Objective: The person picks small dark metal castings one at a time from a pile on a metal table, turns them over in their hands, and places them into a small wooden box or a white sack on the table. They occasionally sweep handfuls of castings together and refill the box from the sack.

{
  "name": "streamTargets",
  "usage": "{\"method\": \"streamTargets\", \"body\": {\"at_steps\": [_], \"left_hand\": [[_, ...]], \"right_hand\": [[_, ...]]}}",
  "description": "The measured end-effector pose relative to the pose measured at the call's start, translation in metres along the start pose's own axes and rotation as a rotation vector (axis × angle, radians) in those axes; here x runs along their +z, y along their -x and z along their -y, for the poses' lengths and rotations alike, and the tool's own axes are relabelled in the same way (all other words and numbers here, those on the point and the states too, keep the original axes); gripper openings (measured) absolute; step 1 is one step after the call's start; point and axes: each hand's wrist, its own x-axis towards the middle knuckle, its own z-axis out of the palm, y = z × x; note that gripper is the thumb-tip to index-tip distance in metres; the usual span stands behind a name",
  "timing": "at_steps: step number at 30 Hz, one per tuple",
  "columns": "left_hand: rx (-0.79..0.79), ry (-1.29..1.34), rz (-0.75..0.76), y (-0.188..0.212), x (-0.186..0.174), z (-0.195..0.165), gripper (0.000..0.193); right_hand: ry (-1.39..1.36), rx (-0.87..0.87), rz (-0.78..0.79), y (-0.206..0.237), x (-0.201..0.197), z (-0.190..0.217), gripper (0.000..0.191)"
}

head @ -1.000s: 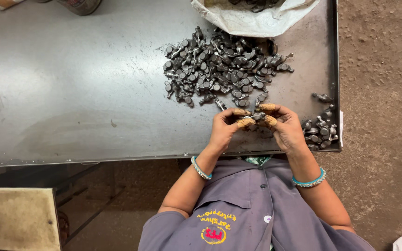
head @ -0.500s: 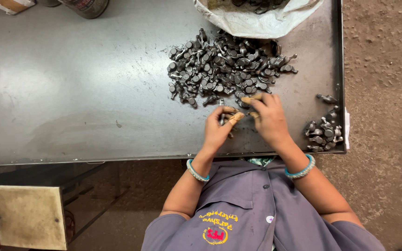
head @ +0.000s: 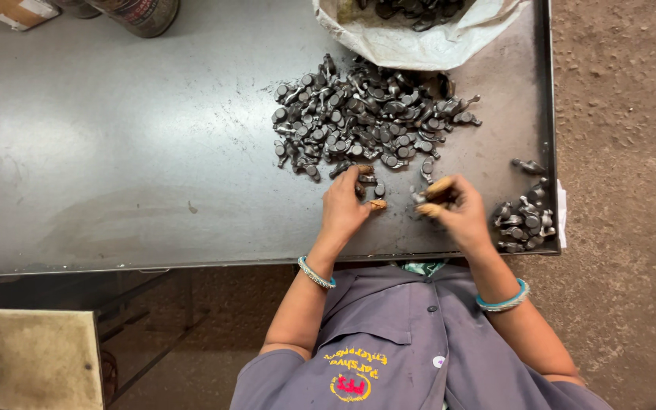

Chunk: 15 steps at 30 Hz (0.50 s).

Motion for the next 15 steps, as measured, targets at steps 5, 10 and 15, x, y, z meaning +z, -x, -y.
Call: {"method": "streamTargets", "body": {"at_steps": [5,10,15], "left_hand": [[0.061,0.151,0.082,0.001,0.016,-0.015,0.058],[0.060,0.285,0.236,0.005,0.028,-0.036,0.063],[-0.045,0.410,0.192,0.013,0.036,-0.032,0.050]], "right_hand": [[-0.926,0.324,0.140,-0.005,-0.035,-0.025,0.030],[-0.971,0.309,0.208,-0.003,-0.049,-0.034,0.033],[-0.873,0.319,0.172,-0.002,-0.053,-0.026,0.036]]}}
